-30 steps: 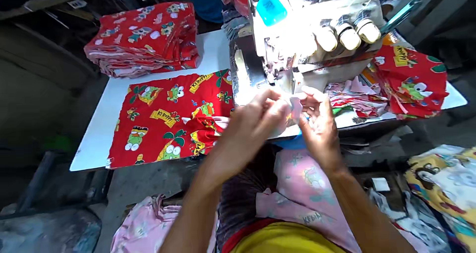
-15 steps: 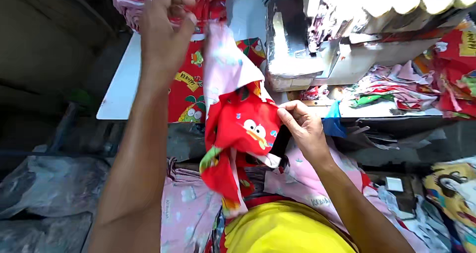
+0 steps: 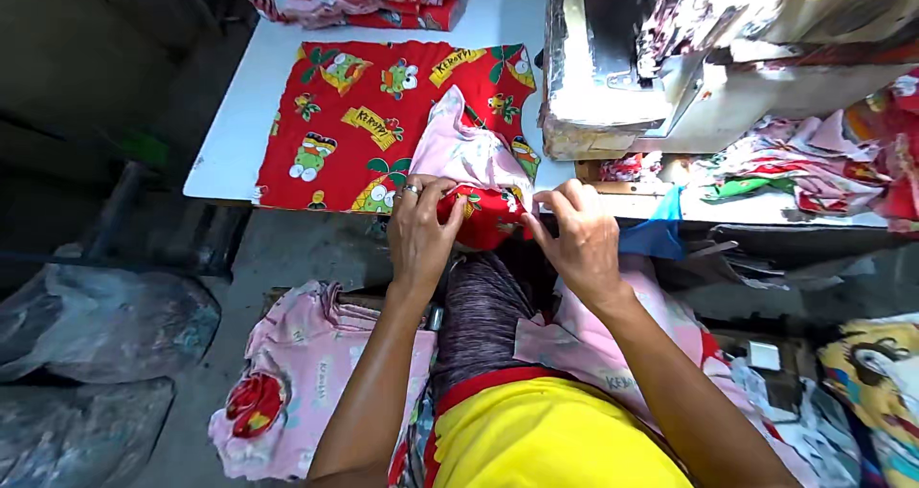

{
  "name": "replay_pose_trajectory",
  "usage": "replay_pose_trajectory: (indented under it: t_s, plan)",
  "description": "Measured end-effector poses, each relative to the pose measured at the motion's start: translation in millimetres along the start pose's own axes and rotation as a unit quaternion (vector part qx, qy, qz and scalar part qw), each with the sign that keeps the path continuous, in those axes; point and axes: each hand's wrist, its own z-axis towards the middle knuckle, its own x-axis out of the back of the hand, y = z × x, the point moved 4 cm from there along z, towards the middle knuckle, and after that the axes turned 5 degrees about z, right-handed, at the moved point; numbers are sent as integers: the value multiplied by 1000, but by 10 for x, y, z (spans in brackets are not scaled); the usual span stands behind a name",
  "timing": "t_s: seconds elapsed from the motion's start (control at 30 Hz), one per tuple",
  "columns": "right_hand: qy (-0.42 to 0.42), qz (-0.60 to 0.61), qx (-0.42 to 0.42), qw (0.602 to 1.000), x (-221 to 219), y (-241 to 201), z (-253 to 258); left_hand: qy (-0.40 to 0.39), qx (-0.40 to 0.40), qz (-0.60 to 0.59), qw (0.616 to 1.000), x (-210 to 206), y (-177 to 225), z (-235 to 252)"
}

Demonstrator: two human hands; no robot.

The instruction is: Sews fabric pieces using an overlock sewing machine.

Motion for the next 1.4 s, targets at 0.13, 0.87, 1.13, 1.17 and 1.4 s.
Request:
replay_pose_trajectory:
  t_s: [0.13, 0.87, 1.13, 1.17, 1.4]
  plan:
    - [-4, 158, -59, 986, 77, 33, 5, -4, 74, -113, 991, 105, -111, 156]
    - [7, 350, -158, 923, 850, 122, 98, -86, 20, -369, 925, 917, -82, -537]
    - [30, 457, -138, 878, 830, 177, 386, -205, 10, -415, 886, 479, 193, -783]
    - [28, 458, -136, 878, 822, 157, 392, -193, 9, -411, 891, 461, 228, -762]
    - [6, 461, -104, 881, 845, 24, 482, -75, -39, -369, 925, 93, 587, -534]
